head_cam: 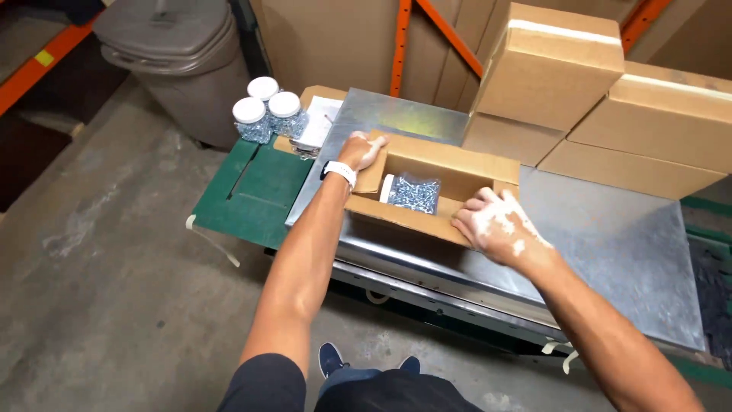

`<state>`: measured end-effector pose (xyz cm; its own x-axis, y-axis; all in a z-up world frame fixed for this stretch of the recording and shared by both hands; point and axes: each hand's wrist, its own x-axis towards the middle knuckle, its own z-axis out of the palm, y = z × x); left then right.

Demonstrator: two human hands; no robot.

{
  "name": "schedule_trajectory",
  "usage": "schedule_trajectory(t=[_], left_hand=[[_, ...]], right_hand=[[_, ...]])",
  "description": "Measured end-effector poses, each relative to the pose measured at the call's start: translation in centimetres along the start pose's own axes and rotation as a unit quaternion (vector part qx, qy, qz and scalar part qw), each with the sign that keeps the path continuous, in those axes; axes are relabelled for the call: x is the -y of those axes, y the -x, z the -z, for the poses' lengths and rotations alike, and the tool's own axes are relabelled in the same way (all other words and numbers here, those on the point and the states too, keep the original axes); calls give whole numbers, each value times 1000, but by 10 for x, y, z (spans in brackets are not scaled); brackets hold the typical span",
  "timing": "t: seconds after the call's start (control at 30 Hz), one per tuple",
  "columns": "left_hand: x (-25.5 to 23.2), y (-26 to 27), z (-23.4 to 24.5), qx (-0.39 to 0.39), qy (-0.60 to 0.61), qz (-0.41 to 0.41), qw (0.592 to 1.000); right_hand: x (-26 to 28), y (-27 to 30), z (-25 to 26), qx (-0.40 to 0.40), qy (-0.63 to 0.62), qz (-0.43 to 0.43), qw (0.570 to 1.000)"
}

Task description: The person assembles and tapes cardboard boxes, placing jars of screws into some of them before sealing them with tape.

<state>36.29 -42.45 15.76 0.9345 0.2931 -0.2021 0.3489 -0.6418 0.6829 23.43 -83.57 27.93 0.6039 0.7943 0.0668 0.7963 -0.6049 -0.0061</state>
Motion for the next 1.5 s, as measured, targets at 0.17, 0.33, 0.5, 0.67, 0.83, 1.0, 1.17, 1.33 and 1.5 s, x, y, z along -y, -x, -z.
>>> schedule_trajectory(t=[0.17, 0.33, 0.5, 0.67, 0.83, 1.0, 1.17, 1.33, 1.5], left_hand=[[-105, 161, 82, 4, -74, -29, 997], [-69, 153, 78, 1, -120, -106, 987], [4, 134, 87, -20, 107, -190, 976], [31, 121, 18, -158, -44, -188, 968], [-21, 169, 60, 21, -20, -126, 992], [-45, 167, 22, -221, -211, -339, 890], [-101, 168, 39, 79, -298, -179, 934], [-137, 153, 32, 266, -306, -61, 912], [-157, 230, 43, 156, -211, -11, 965]], right_hand=[[6, 15, 30, -62, 160, -9, 985], [22, 24, 99, 240, 47, -307, 920], [41, 20, 117, 169, 21, -288, 942], [29, -2, 116, 131, 25, -249, 959], [-2, -21, 91, 259, -24, -204, 944], [3, -31, 62, 233, -7, -218, 948], [6, -20, 65, 216, -25, -218, 951], [10, -17, 76, 200, -55, -217, 954], [21, -19, 81, 204, -43, -224, 952]])
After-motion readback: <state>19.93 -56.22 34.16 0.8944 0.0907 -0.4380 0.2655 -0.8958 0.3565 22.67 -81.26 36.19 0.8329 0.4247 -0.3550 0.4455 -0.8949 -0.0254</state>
